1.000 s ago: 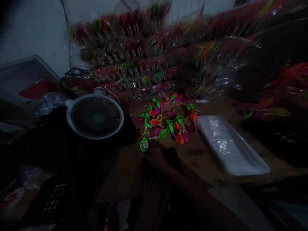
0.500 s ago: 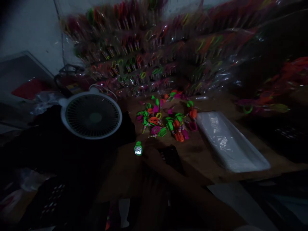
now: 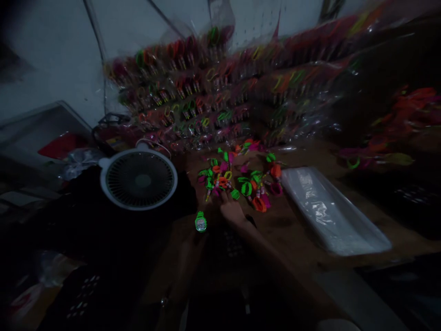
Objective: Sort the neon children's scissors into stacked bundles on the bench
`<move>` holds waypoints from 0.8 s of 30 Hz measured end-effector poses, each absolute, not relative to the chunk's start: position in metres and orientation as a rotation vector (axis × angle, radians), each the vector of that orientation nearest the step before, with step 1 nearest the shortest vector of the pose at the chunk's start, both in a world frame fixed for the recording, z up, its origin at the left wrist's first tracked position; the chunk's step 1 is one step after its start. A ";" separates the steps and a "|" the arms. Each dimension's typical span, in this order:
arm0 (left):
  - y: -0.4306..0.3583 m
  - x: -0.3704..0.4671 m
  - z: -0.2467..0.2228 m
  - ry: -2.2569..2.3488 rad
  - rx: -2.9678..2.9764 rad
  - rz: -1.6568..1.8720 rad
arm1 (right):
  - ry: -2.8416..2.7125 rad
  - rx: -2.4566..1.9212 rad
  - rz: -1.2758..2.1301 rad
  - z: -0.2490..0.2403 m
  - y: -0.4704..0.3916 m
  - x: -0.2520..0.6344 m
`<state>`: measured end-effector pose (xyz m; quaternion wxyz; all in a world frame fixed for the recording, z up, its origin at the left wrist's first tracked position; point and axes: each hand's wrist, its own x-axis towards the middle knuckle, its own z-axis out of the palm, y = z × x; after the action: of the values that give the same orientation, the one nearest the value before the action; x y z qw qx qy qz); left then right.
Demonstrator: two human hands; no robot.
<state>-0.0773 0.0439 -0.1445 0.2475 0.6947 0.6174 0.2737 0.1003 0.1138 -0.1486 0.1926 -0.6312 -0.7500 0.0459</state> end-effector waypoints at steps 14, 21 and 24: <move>0.042 -0.074 -0.149 1.663 1.840 0.718 | -2.028 -1.930 0.529 -0.143 0.023 0.150; 0.034 -0.069 -0.143 1.652 1.801 0.776 | -2.136 -2.006 0.398 -0.124 0.010 0.133; 0.034 -0.067 -0.138 1.629 1.753 0.822 | -1.883 -1.588 0.849 -0.119 0.009 0.124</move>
<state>-0.0668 0.0345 -0.1376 0.3011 0.6606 0.6140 0.3097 0.1239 0.0085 -0.1193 0.2650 -0.5876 -0.6970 0.3142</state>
